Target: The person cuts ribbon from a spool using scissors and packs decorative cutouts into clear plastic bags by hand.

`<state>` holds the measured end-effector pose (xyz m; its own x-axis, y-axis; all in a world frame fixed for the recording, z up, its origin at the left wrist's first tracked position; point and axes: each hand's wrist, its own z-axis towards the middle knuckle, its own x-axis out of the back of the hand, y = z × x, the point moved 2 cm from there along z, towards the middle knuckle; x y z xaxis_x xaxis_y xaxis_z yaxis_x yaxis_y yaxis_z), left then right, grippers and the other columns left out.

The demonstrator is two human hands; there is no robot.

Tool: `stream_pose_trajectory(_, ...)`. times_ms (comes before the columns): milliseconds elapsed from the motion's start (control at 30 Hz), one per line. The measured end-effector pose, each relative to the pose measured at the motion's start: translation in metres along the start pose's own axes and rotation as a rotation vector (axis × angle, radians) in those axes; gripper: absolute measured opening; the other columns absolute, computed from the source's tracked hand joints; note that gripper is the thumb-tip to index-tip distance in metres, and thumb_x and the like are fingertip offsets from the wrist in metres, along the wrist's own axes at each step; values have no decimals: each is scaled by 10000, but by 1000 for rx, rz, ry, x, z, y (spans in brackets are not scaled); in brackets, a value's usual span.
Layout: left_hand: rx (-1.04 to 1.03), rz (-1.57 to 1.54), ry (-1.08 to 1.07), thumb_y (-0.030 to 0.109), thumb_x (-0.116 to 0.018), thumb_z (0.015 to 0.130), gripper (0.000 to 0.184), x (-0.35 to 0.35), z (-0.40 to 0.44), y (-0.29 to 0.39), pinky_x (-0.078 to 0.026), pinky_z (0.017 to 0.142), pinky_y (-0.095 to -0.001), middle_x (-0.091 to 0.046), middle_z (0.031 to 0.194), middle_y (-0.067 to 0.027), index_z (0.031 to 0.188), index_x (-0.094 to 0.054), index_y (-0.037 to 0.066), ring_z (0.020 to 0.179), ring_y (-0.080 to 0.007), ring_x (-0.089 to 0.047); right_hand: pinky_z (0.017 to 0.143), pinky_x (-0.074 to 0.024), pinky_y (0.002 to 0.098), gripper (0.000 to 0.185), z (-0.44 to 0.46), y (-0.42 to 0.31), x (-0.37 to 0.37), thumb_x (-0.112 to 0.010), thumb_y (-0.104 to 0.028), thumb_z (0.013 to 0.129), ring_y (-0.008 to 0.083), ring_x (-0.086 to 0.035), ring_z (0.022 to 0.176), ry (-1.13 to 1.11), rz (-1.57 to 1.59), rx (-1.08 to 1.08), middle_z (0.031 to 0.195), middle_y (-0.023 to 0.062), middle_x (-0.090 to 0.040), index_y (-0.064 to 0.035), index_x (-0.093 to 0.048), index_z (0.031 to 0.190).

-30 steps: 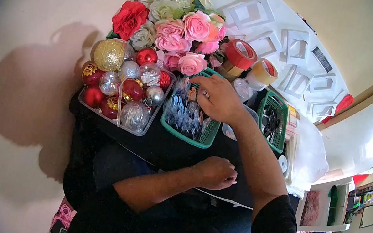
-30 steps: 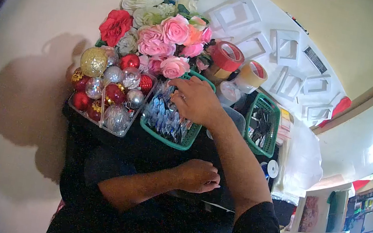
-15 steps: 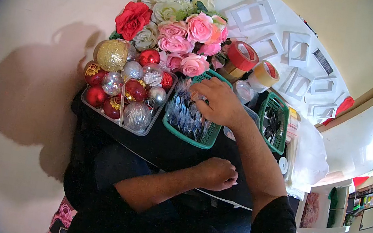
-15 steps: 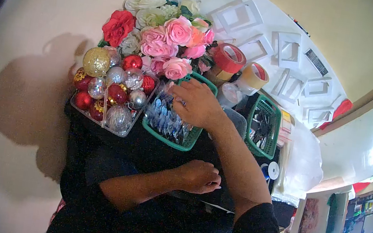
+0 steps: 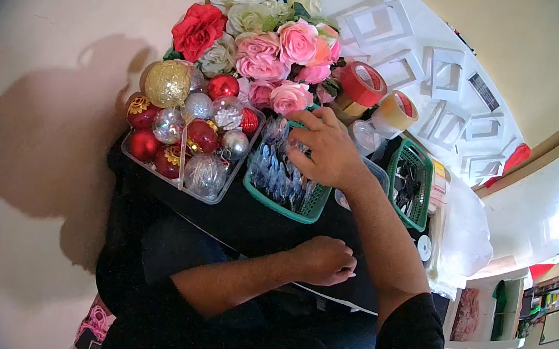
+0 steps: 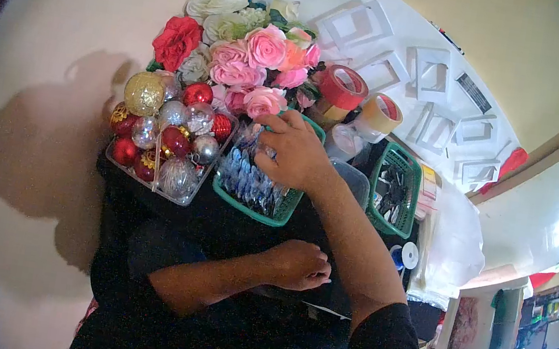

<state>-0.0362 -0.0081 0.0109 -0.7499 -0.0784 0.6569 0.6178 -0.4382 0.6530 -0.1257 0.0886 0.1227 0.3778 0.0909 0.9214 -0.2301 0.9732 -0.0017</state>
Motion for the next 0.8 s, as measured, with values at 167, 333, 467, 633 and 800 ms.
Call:
stream_pose_trajectory(167,-24,-2,34,213,-668,842,150,-1,-2,-1,-514,681,-429,-643,776,-88,795,-679,71,795,-277,-637,912,-444,428,154,3,3,0,-618,-200,807,317,-514,1042,-164,51,7,1171,89,-614,-62,-656,863)
stream_pose_trajectory(333,-31,-1,40,217,-671,840,147,-2,-2,-1,-512,685,-429,-638,781,-84,804,-679,74,803,-274,-634,901,-448,423,143,5,0,-2,-623,-185,798,316,-533,1014,-71,55,29,1137,85,-640,-52,-654,840)
stream_pose_trajectory(467,-35,13,47,211,-668,840,149,-4,-2,-3,-511,689,-431,-640,775,-88,804,-682,67,797,-277,-635,894,-447,411,138,6,0,-4,-625,-178,789,311,-536,990,-16,46,90,1103,92,-644,-43,-642,810)
stream_pose_trajectory(633,-34,-3,28,217,-662,847,161,-1,-2,0,-511,683,-428,-627,761,-86,795,-674,65,785,-277,-629,879,-439,403,146,6,1,-1,-616,-177,785,314,-533,953,-82,63,51,1023,102,-628,-41,-637,836)
stream_pose_trajectory(800,-49,14,62,221,-661,848,166,-5,-2,-3,-511,675,-428,-620,753,-85,778,-666,71,775,-278,-624,853,-439,410,203,8,2,6,-601,-182,792,309,-538,915,-159,117,-15,939,112,-605,-43,-626,938)
